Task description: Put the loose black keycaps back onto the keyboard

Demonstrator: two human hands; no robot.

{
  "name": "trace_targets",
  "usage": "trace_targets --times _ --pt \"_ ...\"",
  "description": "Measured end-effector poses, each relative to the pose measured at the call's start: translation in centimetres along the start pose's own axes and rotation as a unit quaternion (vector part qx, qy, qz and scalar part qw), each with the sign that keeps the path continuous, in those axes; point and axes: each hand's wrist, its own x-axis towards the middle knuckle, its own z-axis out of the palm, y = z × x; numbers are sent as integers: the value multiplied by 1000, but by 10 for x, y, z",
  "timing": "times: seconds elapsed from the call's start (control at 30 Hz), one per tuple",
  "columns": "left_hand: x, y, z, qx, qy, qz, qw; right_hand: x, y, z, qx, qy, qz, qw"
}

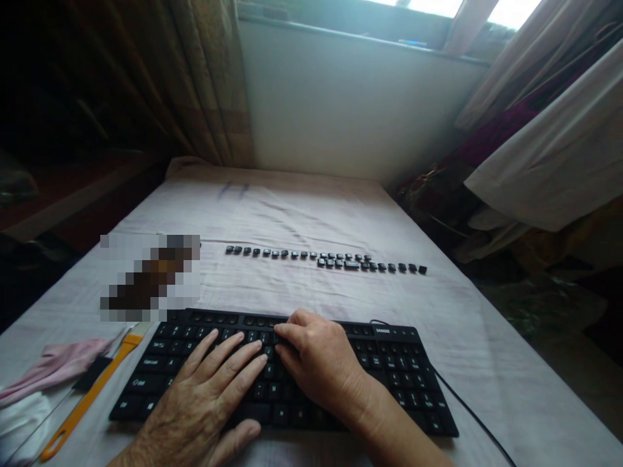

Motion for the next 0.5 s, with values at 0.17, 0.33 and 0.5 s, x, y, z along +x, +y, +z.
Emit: trace_targets --times 0.17,0.33,0.5 --pt "2 1 2 5 14 1 1000 0 0 -1 12 5 -2 1000" --pt "4 2 1 4 23 -4 1000 0 2 -2 35 10 1 999" --pt "7 1 2 1 26 0 1000 0 4 -1 48 13 7 999"
